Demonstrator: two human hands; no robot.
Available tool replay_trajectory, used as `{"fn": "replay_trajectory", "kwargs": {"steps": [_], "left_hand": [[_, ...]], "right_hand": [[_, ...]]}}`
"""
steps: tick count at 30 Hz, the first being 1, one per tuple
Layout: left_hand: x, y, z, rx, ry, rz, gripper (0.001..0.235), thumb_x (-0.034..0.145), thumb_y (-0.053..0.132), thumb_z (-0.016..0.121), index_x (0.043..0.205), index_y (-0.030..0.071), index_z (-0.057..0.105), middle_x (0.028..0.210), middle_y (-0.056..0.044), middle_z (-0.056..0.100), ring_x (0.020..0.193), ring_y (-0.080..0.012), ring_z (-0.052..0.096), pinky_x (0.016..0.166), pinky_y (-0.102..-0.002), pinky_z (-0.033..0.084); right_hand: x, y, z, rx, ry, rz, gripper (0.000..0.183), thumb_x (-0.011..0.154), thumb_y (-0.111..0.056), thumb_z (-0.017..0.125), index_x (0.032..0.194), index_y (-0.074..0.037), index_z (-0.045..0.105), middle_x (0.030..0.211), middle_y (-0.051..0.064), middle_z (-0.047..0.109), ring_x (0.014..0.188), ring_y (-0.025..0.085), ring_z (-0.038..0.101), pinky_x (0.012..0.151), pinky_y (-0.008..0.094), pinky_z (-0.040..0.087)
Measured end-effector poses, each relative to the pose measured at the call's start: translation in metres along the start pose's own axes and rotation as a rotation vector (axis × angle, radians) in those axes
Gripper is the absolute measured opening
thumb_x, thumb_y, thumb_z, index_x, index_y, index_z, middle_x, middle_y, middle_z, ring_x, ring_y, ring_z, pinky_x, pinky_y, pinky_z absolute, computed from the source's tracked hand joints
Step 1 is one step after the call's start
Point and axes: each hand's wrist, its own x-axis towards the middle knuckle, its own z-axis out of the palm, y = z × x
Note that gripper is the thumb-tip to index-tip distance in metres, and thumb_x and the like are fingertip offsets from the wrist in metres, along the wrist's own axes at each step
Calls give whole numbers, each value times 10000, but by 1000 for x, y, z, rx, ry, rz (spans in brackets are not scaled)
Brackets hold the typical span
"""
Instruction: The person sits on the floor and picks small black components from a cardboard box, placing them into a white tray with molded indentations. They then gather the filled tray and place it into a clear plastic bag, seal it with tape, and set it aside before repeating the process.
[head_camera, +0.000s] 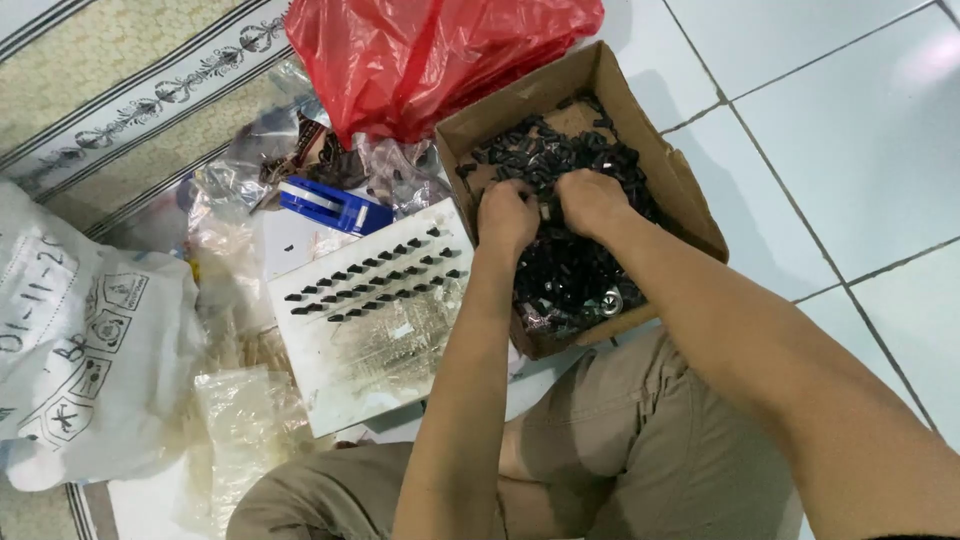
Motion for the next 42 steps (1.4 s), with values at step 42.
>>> {"fn": "replay_trajectory", "kwargs": {"steps": [42], "left_hand": [[-25, 15, -23, -134, 35, -90, 301, 947, 60, 522, 1154, -49, 711, 1028, -257, 735, 957, -337, 744, 724, -419, 646]], "right_hand": [[-4, -8, -23, 66, -85, 22, 210, 817, -27, 674, 995, -32, 786, 934, 193, 764, 974, 400, 736, 795, 513, 613]]}}
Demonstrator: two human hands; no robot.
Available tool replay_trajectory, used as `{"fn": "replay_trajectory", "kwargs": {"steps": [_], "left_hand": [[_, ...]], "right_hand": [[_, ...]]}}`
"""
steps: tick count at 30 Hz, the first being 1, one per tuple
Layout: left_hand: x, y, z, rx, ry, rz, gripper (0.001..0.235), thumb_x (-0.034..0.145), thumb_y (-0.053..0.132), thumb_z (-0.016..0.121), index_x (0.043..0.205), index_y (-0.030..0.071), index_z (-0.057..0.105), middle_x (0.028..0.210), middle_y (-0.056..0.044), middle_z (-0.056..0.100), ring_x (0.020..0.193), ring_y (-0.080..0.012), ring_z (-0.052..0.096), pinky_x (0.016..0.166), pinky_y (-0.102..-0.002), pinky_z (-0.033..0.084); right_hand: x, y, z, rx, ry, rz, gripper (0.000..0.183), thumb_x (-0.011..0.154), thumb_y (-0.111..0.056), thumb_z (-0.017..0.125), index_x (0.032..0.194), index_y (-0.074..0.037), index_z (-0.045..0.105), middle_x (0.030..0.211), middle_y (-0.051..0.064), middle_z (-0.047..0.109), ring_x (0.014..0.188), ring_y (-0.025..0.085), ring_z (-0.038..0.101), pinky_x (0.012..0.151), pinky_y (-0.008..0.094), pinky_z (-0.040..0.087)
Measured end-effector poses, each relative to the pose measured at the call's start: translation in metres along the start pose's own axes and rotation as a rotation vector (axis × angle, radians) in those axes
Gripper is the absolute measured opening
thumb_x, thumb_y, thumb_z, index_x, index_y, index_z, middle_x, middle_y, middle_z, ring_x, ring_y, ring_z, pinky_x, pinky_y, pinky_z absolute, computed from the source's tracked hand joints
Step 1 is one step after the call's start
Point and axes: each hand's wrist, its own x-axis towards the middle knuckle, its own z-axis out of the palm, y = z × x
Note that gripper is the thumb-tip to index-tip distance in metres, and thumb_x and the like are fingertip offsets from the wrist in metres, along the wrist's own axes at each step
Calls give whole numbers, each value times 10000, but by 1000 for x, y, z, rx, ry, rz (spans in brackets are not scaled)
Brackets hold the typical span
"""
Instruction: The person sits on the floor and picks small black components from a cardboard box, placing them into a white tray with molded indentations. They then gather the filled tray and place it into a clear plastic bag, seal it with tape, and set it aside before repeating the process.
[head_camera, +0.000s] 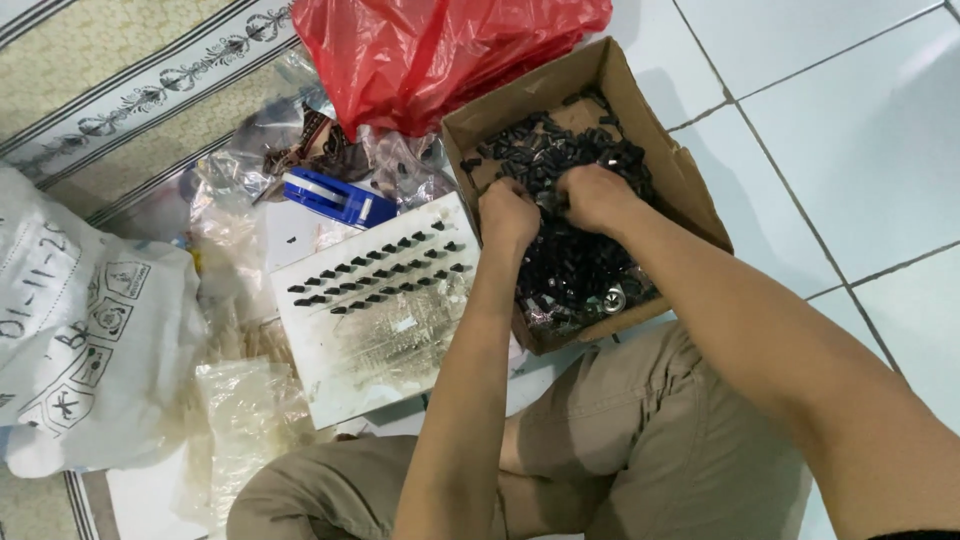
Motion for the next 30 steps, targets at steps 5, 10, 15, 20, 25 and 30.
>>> {"fn": "replay_trajectory", "kwargs": {"steps": [5, 10, 15, 20, 25, 30], "left_hand": [[-13, 13, -4, 155, -99, 118, 277, 913, 15, 523, 1090, -57, 724, 937, -256, 736, 884, -349, 745, 678, -426, 648], [-9, 2, -2, 302, -161, 194, 197, 884, -12, 553, 906, -79, 737, 770, -231, 705, 741, -320, 730, 585, -410, 622], [-11, 1, -1, 208, -110, 178, 168, 867, -31, 560, 796, -77, 705, 694, -242, 673, 686, -282, 700, 569, -374, 586], [-9, 5, 0, 201, -128, 167, 190, 880, -14, 549, 874, -94, 721, 770, -275, 694, 755, -342, 726, 618, -433, 607], [-16, 11, -3, 121, -157, 148, 263, 918, 19, 515, 1016, -98, 730, 930, -308, 722, 892, -397, 738, 706, -451, 623], [-16, 6, -1, 77, -162, 112, 280, 944, 70, 545, 1105, -75, 723, 1059, -309, 716, 1018, -401, 721, 792, -463, 627]], "right_hand": [[-8, -6, 18, -74, 51, -90, 157, 831, 50, 623, 889, 37, 769, 870, 236, 755, 879, 403, 731, 733, 479, 619], [0, 2, 9, -97, -39, -42, 180, 849, 4, 661, 976, 41, 784, 943, 273, 755, 930, 438, 731, 742, 508, 623], [5, 21, -9, 138, -85, 92, 270, 898, -134, 688, 1121, -17, 786, 1048, 239, 764, 1021, 420, 724, 810, 512, 618], [-3, 21, -27, 263, -116, 95, 309, 924, -199, 689, 1150, 0, 758, 1037, 234, 758, 968, 384, 728, 802, 499, 612], [-8, 12, -33, 418, -148, 159, 313, 862, -224, 752, 1124, -52, 759, 897, 160, 772, 750, 276, 736, 686, 414, 607], [1, 20, -25, 459, -159, 162, 335, 839, -247, 790, 1119, -63, 774, 915, 181, 765, 743, 286, 734, 663, 431, 610]]}}
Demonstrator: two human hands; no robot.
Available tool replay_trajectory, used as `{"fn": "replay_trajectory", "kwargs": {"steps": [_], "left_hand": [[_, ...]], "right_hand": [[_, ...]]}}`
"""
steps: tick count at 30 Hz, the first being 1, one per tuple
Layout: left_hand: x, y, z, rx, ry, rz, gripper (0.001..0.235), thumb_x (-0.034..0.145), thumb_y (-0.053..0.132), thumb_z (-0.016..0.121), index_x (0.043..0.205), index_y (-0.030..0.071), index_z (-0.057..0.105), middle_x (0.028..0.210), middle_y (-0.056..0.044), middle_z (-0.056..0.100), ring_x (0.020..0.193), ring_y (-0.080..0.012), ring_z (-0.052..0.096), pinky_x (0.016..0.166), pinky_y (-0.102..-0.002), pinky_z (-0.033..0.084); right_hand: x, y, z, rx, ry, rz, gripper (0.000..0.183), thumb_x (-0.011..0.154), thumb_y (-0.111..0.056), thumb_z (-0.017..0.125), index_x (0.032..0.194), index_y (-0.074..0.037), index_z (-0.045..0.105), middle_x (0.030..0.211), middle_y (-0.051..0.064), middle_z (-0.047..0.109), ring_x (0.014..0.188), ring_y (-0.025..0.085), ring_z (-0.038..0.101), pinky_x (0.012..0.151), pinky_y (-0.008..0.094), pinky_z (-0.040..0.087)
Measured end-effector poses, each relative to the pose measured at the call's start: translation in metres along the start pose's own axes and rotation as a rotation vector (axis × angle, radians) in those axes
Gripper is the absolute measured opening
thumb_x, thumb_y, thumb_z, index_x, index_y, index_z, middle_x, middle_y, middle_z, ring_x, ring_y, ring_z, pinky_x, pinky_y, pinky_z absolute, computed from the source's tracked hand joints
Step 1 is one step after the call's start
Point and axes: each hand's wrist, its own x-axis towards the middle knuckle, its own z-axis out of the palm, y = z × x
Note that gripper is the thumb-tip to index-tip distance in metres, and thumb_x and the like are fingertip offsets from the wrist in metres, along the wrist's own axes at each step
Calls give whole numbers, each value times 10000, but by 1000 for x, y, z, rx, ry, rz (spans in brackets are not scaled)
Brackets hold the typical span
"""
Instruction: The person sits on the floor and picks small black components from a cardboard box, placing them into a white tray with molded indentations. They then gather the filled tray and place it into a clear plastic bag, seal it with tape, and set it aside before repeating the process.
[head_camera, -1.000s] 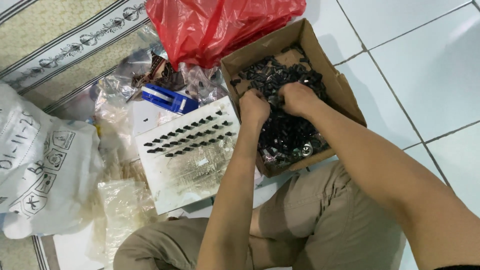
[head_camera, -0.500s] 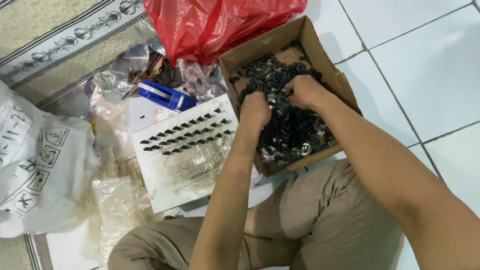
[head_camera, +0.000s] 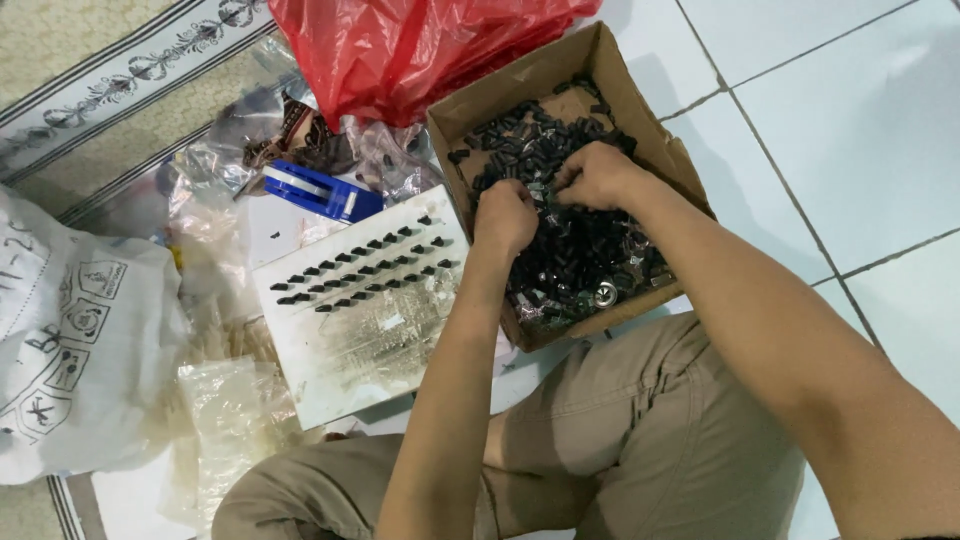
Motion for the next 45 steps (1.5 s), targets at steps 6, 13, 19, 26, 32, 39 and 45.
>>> {"fn": "replay_trajectory", "kwargs": {"steps": [6, 13, 19, 26, 32, 39, 45], "left_hand": [[2, 1, 7, -80, -7, -30, 328, 960, 89, 523, 1172, -78, 710, 1121, -307, 710, 1066, -407, 706, 848, -449, 618], [-10, 27, 5, -264, -24, -176, 415, 935, 209, 543, 1244, -21, 696, 1180, -255, 710, 1116, -359, 701, 873, -456, 622], [10, 18, 14, -738, -193, -359, 528, 953, 131, 599, 1383, -161, 510, 1373, -349, 555, 1175, -410, 653, 891, -463, 633], [22, -5, 15, -1033, -264, -461, 627, 975, 62, 634, 1463, -206, 345, 1438, -358, 441, 1229, -352, 583, 979, -427, 566], [27, -6, 17, -1073, -318, -509, 756, 937, 87, 707, 1509, -172, 287, 1464, -357, 374, 1247, -344, 573, 990, -427, 564], [50, -27, 33, -1101, -268, -524, 597, 872, 87, 787, 1333, -141, 483, 1092, -194, 524, 953, -323, 679, 827, -430, 640], [61, -31, 35, -1141, -311, -543, 499, 909, 147, 757, 1266, -92, 503, 1032, -128, 469, 917, -266, 671, 798, -340, 638]], "right_hand": [[-17, -19, 0, 65, -34, 27, 363, 898, -233, 742, 1172, 4, 747, 1095, 245, 748, 866, 318, 753, 753, 426, 626], [-1, -2, 3, 171, 17, -35, 359, 774, -188, 877, 1070, -14, 774, 924, 210, 758, 778, 298, 755, 645, 389, 640], [-7, -10, -3, 122, -9, -49, 264, 760, -112, 833, 1022, -92, 809, 896, 153, 781, 705, 244, 747, 632, 368, 631], [-20, -21, -11, 307, -82, -25, 305, 758, -55, 854, 1053, -17, 785, 919, 218, 769, 761, 258, 756, 693, 351, 627], [-23, -19, -15, 370, -90, -37, 330, 747, 12, 862, 1060, 49, 766, 912, 270, 750, 781, 283, 751, 671, 362, 650], [-31, -29, -22, 314, -33, -79, 317, 729, -7, 878, 1031, 8, 782, 871, 238, 750, 774, 280, 751, 665, 357, 652], [-17, -20, -23, 121, 61, -135, 264, 754, -237, 921, 986, -158, 825, 877, 102, 769, 839, 223, 731, 705, 348, 615]]}}
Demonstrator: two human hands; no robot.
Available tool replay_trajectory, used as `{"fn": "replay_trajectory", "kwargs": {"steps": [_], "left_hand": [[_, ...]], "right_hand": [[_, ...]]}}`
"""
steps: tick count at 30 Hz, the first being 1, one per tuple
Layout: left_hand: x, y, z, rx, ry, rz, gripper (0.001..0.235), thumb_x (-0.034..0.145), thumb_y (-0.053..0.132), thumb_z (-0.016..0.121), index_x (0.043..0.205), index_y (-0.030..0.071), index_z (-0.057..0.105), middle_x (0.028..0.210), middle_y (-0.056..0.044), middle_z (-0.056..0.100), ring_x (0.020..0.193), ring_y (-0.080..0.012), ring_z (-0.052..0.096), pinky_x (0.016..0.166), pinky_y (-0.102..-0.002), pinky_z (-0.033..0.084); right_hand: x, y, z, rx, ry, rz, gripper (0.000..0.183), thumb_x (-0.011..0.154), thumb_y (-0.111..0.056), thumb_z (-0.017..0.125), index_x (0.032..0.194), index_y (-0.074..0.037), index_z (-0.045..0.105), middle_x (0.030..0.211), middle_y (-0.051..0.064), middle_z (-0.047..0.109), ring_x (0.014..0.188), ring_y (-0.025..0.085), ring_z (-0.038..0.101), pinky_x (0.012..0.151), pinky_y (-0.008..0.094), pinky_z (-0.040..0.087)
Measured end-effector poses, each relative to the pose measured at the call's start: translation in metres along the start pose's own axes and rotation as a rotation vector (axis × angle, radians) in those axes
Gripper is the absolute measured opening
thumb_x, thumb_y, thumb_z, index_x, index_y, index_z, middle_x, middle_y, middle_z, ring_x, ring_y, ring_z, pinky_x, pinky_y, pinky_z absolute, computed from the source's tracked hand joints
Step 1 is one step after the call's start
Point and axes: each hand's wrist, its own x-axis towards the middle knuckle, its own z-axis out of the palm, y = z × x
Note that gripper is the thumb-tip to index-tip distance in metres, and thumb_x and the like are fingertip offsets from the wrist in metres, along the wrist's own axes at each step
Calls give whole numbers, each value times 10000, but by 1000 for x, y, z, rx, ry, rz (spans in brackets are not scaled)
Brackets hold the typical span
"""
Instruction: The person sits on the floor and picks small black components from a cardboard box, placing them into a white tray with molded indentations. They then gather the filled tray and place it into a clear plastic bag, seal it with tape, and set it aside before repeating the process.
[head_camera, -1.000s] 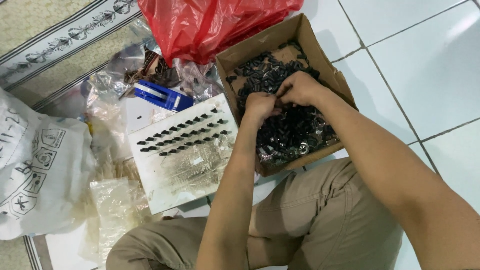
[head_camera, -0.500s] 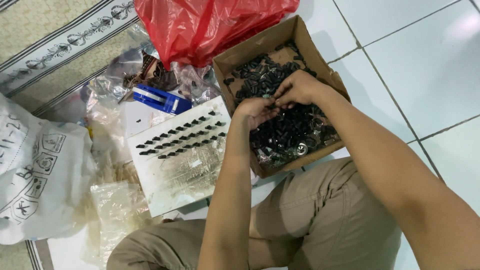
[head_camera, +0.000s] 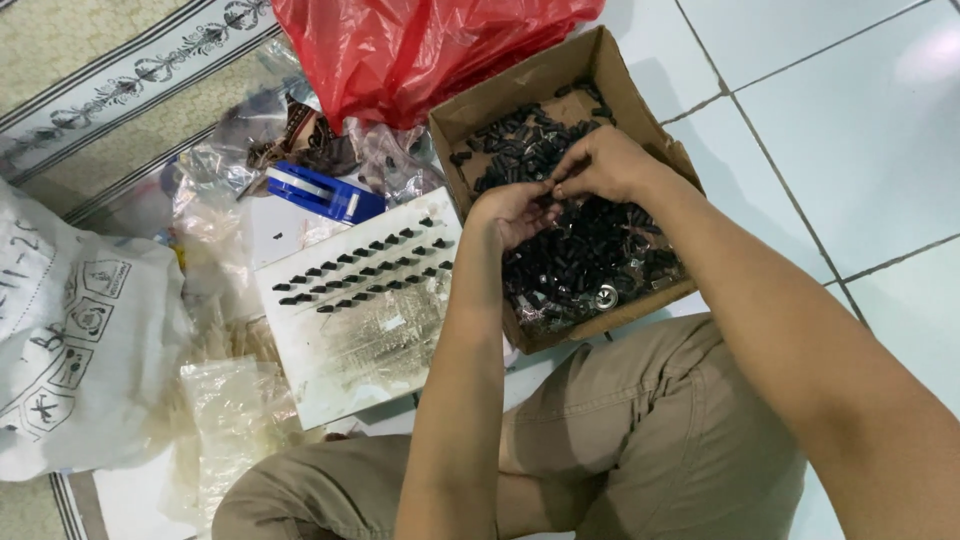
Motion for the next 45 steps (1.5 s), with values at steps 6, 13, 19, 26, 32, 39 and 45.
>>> {"fn": "replay_trajectory", "kwargs": {"steps": [6, 13, 19, 26, 32, 39, 45], "left_hand": [[-4, 7, 3, -6, 35, 33, 476, 898, 126, 769, 1257, -79, 534, 1050, -126, 492, 915, -283, 673, 807, -351, 649], [0, -12, -8, 366, 234, 181, 354, 828, 73, 769, 1133, -54, 642, 1020, -222, 648, 822, -334, 756, 654, -417, 687], [9, -14, -21, 863, 376, 392, 338, 845, 144, 686, 1169, 65, 740, 1062, -161, 740, 900, -271, 755, 631, -336, 660], [29, -26, -27, 890, 396, 474, 314, 847, 149, 642, 1140, 106, 747, 1066, -128, 730, 880, -262, 743, 580, -339, 659], [-38, -14, 7, 773, 391, 504, 317, 894, 81, 609, 1164, -18, 740, 1114, -239, 725, 1049, -375, 712, 789, -433, 648], [5, -32, -2, 632, 415, 497, 281, 889, 145, 642, 1125, 54, 766, 1058, -186, 759, 968, -330, 742, 732, -407, 659], [-25, -32, 14, 582, 366, 479, 343, 935, 103, 578, 1230, -12, 711, 1192, -258, 710, 1118, -391, 691, 851, -467, 639]], "right_hand": [[-8, -12, -2, -36, 27, -47, 221, 805, -255, 845, 1013, -182, 818, 1025, 124, 782, 1025, 321, 714, 839, 432, 574], [18, 40, 26, -336, -23, -86, 297, 785, -190, 786, 1067, -102, 816, 1011, 148, 773, 982, 367, 724, 809, 479, 619], [18, 41, 62, -675, 45, -102, 145, 775, -72, 679, 858, -11, 781, 787, 167, 735, 797, 376, 742, 624, 473, 610], [18, 42, 75, -644, 84, -162, 167, 840, 35, 596, 701, 14, 687, 660, 176, 684, 646, 336, 696, 526, 409, 574], [10, 19, 50, -238, 39, 87, 219, 869, -234, 729, 1006, -81, 804, 973, 167, 776, 874, 330, 754, 669, 421, 624], [2, 21, 42, 331, 75, 190, 394, 846, -146, 833, 1145, 77, 705, 1095, 250, 705, 850, 252, 724, 648, 344, 610], [17, 47, 47, 260, 115, 198, 488, 811, -190, 906, 1172, 69, 705, 1165, 289, 677, 810, 302, 729, 611, 365, 626]]}}
